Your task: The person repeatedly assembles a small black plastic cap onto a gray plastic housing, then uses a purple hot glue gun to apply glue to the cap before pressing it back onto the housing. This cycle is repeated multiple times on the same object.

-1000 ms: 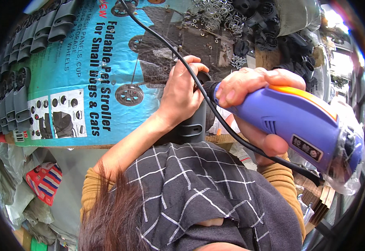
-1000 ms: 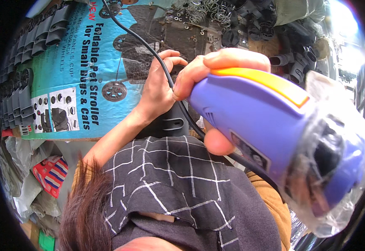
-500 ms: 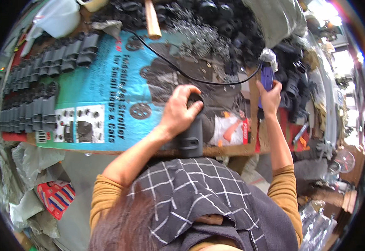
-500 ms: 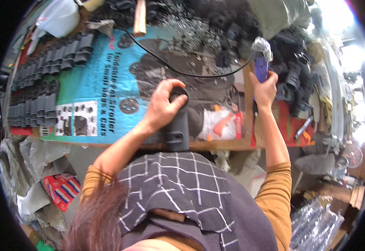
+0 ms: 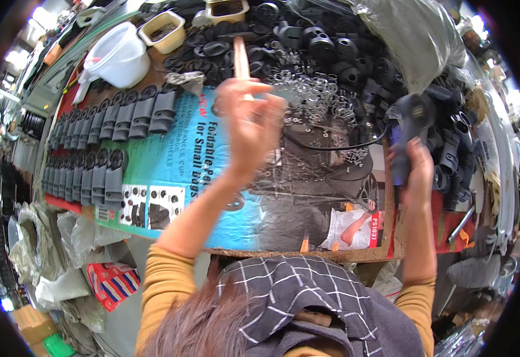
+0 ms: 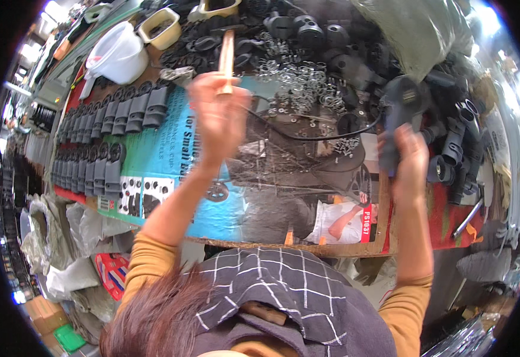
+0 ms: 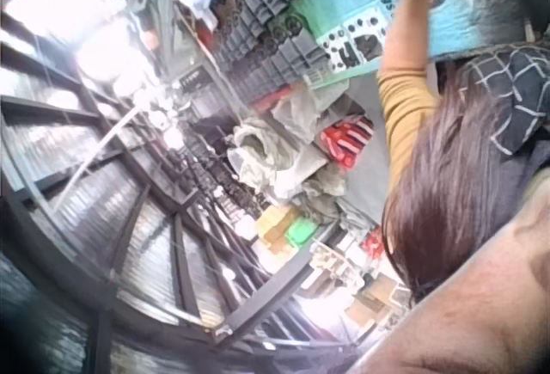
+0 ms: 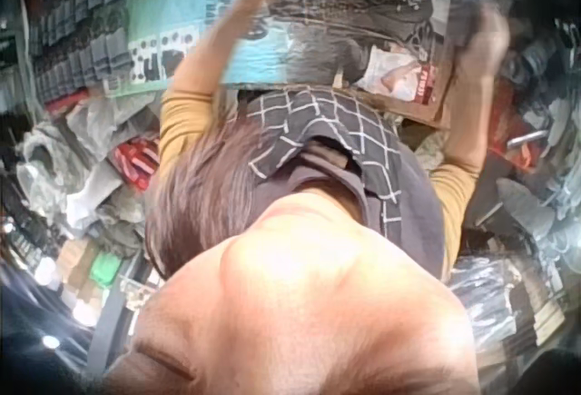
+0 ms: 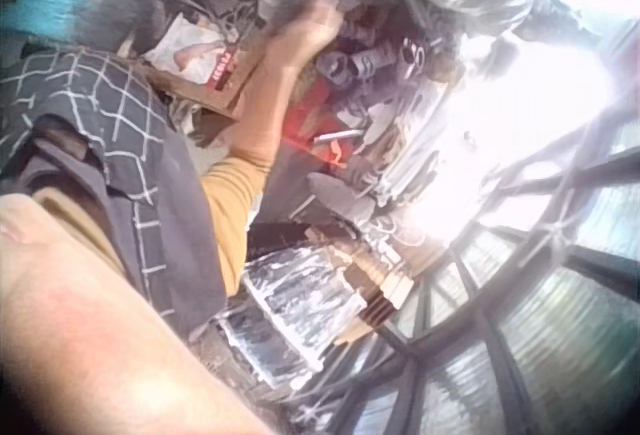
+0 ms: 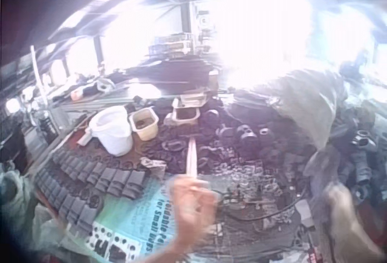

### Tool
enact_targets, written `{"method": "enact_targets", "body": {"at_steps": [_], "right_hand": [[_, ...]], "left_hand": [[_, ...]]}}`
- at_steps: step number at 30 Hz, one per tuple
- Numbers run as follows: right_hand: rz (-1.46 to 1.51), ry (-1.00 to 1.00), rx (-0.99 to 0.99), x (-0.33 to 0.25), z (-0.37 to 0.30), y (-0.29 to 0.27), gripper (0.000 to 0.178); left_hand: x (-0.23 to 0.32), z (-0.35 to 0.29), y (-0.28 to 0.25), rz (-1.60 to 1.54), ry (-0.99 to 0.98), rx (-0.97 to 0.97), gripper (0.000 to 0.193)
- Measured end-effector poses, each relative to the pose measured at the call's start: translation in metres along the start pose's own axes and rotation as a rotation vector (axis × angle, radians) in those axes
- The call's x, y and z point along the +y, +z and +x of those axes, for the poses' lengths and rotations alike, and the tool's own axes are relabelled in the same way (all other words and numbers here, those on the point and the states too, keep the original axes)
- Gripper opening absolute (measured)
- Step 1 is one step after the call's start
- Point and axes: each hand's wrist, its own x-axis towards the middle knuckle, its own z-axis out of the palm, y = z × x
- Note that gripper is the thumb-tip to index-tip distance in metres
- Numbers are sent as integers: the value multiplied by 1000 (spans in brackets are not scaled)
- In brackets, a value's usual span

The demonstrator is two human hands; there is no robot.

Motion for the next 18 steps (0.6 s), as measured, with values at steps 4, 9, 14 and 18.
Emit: {"method": "enact_targets", "body": {"at_steps": [4,9,14,18], "right_hand": [[-65,-230,469,-77,127,-147,43],[-266,-395,788,-113,192,-172,35],[-876,-739,-13,-42,129,-3,15],[-918,-882,-433,29,81,130,9]], "left_hand": [[-105,62,-111,644,-37,201,33],[-149,82,-175,1225,-535,-360,69],[-125,95,-168,1148,-614,-540,75],[-70,62,-162,952,-764,-428,85]]}}
